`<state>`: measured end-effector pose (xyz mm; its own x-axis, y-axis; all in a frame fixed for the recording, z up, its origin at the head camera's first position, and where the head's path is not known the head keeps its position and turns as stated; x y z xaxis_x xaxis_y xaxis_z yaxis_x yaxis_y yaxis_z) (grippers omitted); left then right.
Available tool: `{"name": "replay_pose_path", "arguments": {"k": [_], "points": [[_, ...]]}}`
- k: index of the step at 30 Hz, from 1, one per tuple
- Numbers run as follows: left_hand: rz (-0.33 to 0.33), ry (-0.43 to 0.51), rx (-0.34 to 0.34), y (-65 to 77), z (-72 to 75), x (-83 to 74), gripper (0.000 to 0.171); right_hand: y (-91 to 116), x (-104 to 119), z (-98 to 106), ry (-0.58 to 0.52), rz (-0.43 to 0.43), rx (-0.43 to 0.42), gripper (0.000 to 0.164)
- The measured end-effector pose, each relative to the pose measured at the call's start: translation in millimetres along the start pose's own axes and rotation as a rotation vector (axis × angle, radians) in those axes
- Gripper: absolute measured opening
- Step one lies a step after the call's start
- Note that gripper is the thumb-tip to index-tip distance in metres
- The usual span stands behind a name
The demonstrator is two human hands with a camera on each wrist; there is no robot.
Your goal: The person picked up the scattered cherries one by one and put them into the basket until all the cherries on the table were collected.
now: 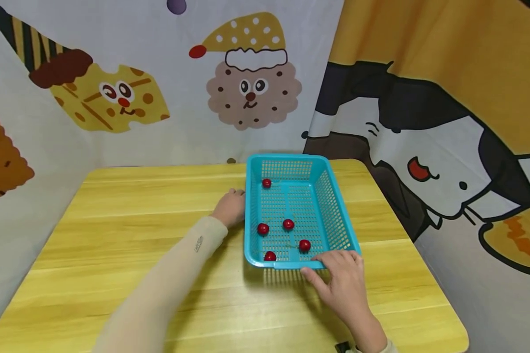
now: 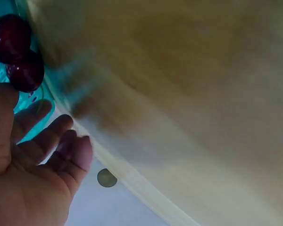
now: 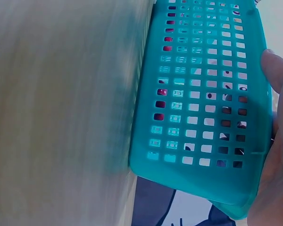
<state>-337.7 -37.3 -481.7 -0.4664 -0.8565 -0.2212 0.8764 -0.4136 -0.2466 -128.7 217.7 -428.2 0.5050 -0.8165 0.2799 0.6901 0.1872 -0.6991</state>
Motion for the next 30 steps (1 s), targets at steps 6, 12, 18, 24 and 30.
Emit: {"name": "replay_pose_path", "arguments": {"k": [6,12,18,24,30], "points": [[0.084,0.185,0.025,4.7,1.5,0.5,0.023,-0.6,-2.5,2.0,0.016,-0.004,0.018,0.039],[0.022,0.243,0.027,10.0,2.6,-2.8,0.015,-1.9,-11.8,9.1,0.006,-0.021,0.041,0.034],[0.006,0.248,0.068,21.2,8.6,-9.5,0.024,-1.5,-23.9,17.0,0.037,-0.048,0.053,0.035],[-0.088,0.239,0.11,30.1,14.1,-31.1,0.033,0.1,-28.8,21.1,0.057,-0.053,0.043,0.036],[-0.053,0.224,0.115,25.9,12.8,-35.3,0.02,1.4,-27.7,19.0,0.061,-0.056,0.052,0.037]]}}
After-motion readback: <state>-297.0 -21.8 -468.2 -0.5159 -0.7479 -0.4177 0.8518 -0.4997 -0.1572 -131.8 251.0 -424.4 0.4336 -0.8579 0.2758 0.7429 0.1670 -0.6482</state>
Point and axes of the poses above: each hand's wrist, its own y-axis away from the middle knuckle, its own z-axis out of the back of the hand, x = y × z, the point moved 5 cm from there along -y, towards the middle knuckle, and after that the axes turned 8 degrees about -x, right-handed, at the moved point
